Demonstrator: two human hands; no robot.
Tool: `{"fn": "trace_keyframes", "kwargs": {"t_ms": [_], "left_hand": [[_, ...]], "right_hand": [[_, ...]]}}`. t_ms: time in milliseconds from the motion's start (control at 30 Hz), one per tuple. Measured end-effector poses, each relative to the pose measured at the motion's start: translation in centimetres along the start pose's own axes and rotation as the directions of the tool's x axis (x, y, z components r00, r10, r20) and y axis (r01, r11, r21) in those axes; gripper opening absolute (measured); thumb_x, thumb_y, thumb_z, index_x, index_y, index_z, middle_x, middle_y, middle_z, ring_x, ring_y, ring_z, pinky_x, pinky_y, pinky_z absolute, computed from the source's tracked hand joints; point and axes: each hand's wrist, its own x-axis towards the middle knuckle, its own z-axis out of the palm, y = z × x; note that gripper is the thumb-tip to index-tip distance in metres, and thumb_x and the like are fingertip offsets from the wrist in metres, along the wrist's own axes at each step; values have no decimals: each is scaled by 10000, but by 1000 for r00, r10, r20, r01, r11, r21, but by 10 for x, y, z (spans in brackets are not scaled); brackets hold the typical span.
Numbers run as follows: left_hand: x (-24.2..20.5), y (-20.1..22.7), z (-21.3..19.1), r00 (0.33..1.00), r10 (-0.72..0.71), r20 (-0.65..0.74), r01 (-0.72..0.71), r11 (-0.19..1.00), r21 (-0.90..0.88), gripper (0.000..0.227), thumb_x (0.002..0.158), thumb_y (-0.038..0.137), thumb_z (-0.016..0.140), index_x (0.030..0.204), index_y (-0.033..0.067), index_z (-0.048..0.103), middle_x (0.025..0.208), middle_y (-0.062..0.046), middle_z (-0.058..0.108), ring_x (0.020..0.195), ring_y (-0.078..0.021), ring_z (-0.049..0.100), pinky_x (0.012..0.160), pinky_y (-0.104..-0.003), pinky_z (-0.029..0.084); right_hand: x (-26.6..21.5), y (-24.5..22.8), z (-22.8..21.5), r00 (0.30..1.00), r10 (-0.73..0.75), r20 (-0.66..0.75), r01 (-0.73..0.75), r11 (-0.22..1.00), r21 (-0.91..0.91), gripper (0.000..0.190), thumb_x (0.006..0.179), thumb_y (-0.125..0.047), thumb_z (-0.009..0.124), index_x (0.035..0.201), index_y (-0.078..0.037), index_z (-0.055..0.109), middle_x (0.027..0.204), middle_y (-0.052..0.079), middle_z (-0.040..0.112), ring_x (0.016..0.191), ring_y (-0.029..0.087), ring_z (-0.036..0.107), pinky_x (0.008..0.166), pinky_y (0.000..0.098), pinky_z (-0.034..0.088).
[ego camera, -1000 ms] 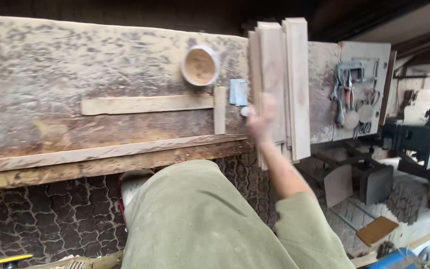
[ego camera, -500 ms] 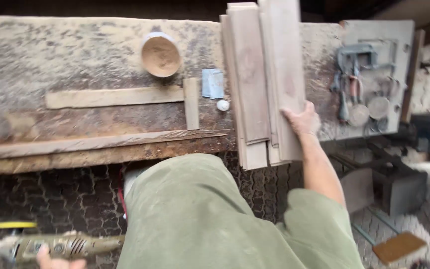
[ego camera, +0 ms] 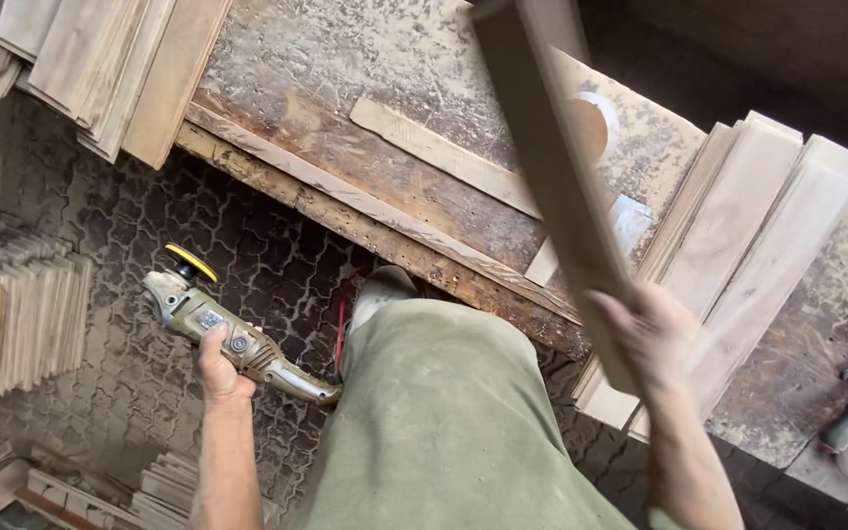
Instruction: Sanding wooden planks using a power sander and filling gaps with wood glue.
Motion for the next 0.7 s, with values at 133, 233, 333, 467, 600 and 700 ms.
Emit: {"fn": "trace_keyframes", "kwargs": {"t_ms": [133, 233, 333, 467, 600, 700], "left_hand": [[23, -13, -29, 999, -45, -26, 45, 999, -14, 487, 860, 393, 738, 1254, 146, 592, 961, -88, 723, 836, -228, 772, 775, -383, 685], [13, 0, -30, 997, -22, -68, 20, 1000, -19, 497, 849, 387, 752, 1261, 164, 587, 942, -98, 725, 814, -248, 771, 785, -409, 681], [1, 8, -44, 992, 30, -122, -30, 1000, -3, 526, 842, 320, 751, 1316, 171, 578, 1000, -74, 713, 868, -207, 761, 831, -386, 682], [-12, 25, -40, 983, 30, -182, -26, 999, 22, 513, 842, 312, 749, 1306, 174, 581, 1030, -39, 698, 895, -157, 739, 855, -352, 677], [-1, 29, -36, 957, 220, -190, -186, 966, 179, 653, 840, 233, 770, 1427, 142, 499, 1198, -91, 597, 1036, -180, 640, 931, -410, 636], [-4, 72, 42, 965, 202, -165, -144, 941, 307, 663, 791, 224, 776, 1394, 121, 521, 1183, -128, 579, 1070, -213, 621, 882, -449, 575]], "right_hand": [[97, -62, 154, 906, -375, 197, 385, 923, -15, 503, 866, -653, 695, 949, -163, 619, 800, 115, 673, 827, 362, 732, 692, 494, 557], [164, -94, 233, 796, -428, 428, 521, 845, -124, 583, 894, -757, 545, 870, -178, 612, 810, 118, 708, 862, 375, 748, 706, 495, 567], [189, -123, 259, 753, -461, 470, 556, 827, -80, 611, 866, -761, 604, 861, -152, 658, 794, 162, 716, 836, 391, 750, 682, 495, 564], [188, -127, 262, 752, -473, 460, 569, 818, -88, 658, 847, -812, 596, 870, -157, 657, 809, 166, 727, 805, 366, 752, 653, 469, 554], [168, -139, 228, 785, -423, 452, 592, 727, -347, 698, 862, -785, 570, 1014, -107, 645, 943, 134, 694, 899, 305, 716, 713, 418, 567], [142, -142, 226, 825, -467, 317, 558, 762, -330, 856, 811, -684, 738, 1340, -51, 511, 1147, 172, 609, 1068, 352, 638, 844, 461, 550]]}}
